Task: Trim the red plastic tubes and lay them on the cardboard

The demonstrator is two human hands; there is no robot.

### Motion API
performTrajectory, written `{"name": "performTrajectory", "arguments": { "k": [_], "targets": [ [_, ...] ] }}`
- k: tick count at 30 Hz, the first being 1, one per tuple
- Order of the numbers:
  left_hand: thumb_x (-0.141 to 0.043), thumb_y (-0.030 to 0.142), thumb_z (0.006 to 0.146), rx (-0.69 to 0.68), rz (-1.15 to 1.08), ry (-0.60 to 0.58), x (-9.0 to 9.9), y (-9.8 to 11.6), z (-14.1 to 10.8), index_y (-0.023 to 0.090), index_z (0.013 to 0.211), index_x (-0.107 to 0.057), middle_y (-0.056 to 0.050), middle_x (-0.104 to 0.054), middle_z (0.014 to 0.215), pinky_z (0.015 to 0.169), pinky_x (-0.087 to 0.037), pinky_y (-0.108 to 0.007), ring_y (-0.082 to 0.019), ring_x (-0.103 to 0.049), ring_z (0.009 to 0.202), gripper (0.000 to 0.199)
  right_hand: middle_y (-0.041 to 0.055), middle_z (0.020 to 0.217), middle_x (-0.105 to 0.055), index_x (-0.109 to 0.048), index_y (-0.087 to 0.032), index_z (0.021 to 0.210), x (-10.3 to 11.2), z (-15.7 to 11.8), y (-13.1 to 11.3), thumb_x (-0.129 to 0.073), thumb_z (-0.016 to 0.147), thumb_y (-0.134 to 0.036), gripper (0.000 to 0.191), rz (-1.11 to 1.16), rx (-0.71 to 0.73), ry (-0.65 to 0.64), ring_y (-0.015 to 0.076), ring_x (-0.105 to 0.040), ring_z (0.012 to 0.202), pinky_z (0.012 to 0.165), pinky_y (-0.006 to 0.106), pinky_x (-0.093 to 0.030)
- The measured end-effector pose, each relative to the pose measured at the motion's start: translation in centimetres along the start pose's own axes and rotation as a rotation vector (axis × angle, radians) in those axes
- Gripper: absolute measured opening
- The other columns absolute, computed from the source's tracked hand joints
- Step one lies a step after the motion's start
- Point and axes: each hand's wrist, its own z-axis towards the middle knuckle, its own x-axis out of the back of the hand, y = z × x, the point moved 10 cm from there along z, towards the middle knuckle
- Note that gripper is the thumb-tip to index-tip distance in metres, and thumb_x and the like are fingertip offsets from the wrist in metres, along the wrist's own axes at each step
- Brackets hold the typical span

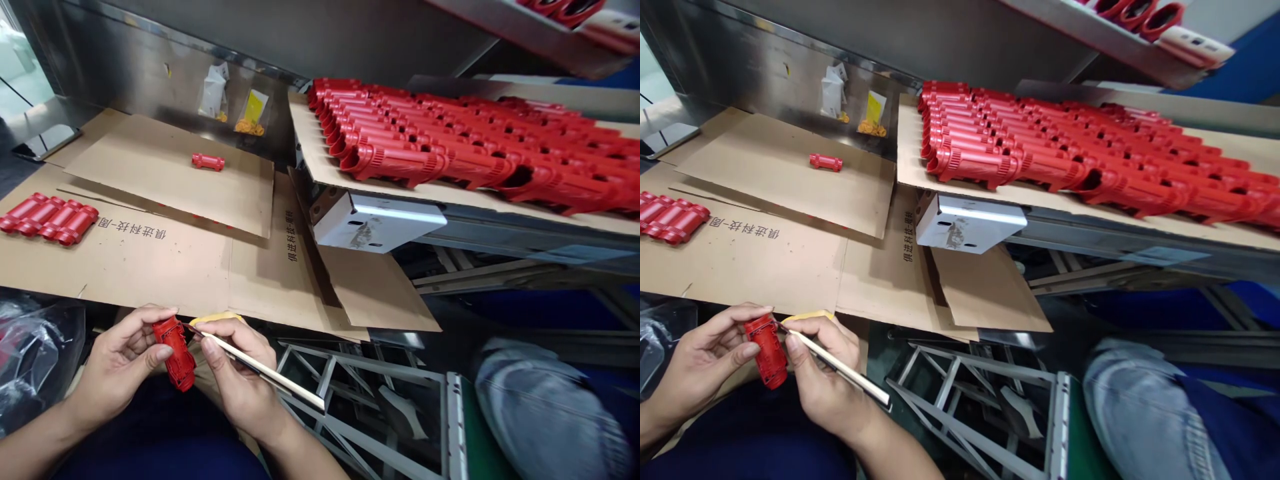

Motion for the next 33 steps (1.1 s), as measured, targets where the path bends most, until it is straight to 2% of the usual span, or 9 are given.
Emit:
{"name": "performTrajectory", "arguments": {
  "k": [5,8,11,14,20,28,31,33],
  "targets": [
    [-0.079,0.017,0.086,-0.027,0.018,-0.036,-0.3,0.2,0.0,0.04,0.116,-0.078,0.002,-0.079,0.115,0.091,-0.057,-0.014,-0.013,-0.077,0.101,0.038,0.0039,0.096,-0.079,-0.076,-0.019,0.104,0.2,0.2,-0.1,-0.065,0.098,-0.018,0.013,-0.029,-0.01,-0.008,0.0146,-0.074,0.085,0.078,0.026,-0.058],
    [-0.079,0.019,0.086,-0.025,0.027,0.028,0.6,0.0,-0.1,0.037,0.116,-0.078,0.001,-0.077,0.116,0.091,-0.057,-0.013,-0.013,-0.077,0.1,0.035,0.0045,0.094,-0.078,-0.075,-0.018,0.102,0.1,0.0,0.0,-0.064,0.098,-0.018,0.012,-0.071,-0.003,-0.046,0.0151,-0.074,0.083,0.076,0.027,-0.058],
    [-0.08,0.021,0.086,-0.014,0.01,0.084,1.4,-0.2,0.0,0.034,0.12,-0.076,-0.001,-0.075,0.118,0.09,-0.057,-0.014,-0.013,-0.077,0.099,0.036,0.0069,0.098,-0.077,-0.074,-0.018,0.105,0.5,-0.2,-0.7,-0.063,0.096,-0.014,0.014,-0.09,0.065,-0.037,0.0173,-0.074,0.088,0.078,0.029,-0.06],
    [-0.08,0.023,0.086,-0.001,-0.004,0.045,1.0,-0.2,0.3,0.033,0.119,-0.077,-0.002,-0.075,0.116,0.091,-0.057,-0.013,-0.014,-0.076,0.1,0.034,0.0071,0.103,-0.078,-0.074,-0.02,0.112,0.8,-0.2,-1.5,-0.065,0.095,-0.011,0.02,-0.059,0.124,0.003,0.0171,-0.075,0.092,0.08,0.028,-0.061],
    [-0.081,0.021,0.084,-0.016,0.027,0.013,0.1,0.5,0.3,0.035,0.115,-0.079,-0.001,-0.078,0.113,0.088,-0.057,-0.012,-0.013,-0.077,0.098,0.034,0.0055,0.104,-0.078,-0.073,-0.021,0.115,0.1,0.0,-1.4,-0.068,0.095,-0.013,0.022,-0.043,0.126,-0.023,0.0162,-0.075,0.091,0.083,0.028,-0.061],
    [-0.081,0.02,0.084,-0.018,0.018,0.032,0.4,0.3,0.2,0.036,0.115,-0.079,0.0,-0.077,0.113,0.09,-0.057,-0.013,-0.013,-0.077,0.099,0.035,0.0049,0.106,-0.077,-0.071,-0.021,0.117,-0.1,-0.2,-1.0,-0.068,0.095,-0.012,0.024,-0.036,0.127,-0.029,0.0157,-0.073,0.095,0.086,0.027,-0.059],
    [-0.08,0.017,0.084,-0.036,0.01,0.039,0.2,0.5,0.1,0.035,0.116,-0.078,0.0,-0.077,0.111,0.089,-0.058,-0.014,-0.013,-0.077,0.098,0.037,0.0065,0.108,-0.076,-0.068,-0.021,0.118,-0.6,-0.3,-0.4,-0.066,0.097,-0.015,0.022,-0.03,0.087,-0.052,0.0174,-0.073,0.098,0.086,0.03,-0.059],
    [-0.08,0.015,0.084,-0.06,0.006,0.058,0.1,0.9,0.1,0.034,0.116,-0.077,0.0,-0.076,0.11,0.088,-0.059,-0.014,-0.012,-0.077,0.096,0.037,0.0102,0.112,-0.073,-0.065,-0.019,0.121,-1.3,-0.4,-0.5,-0.063,0.097,-0.013,0.025,-0.055,0.139,-0.075,0.0208,-0.071,0.103,0.089,0.034,-0.06]
  ]
}}
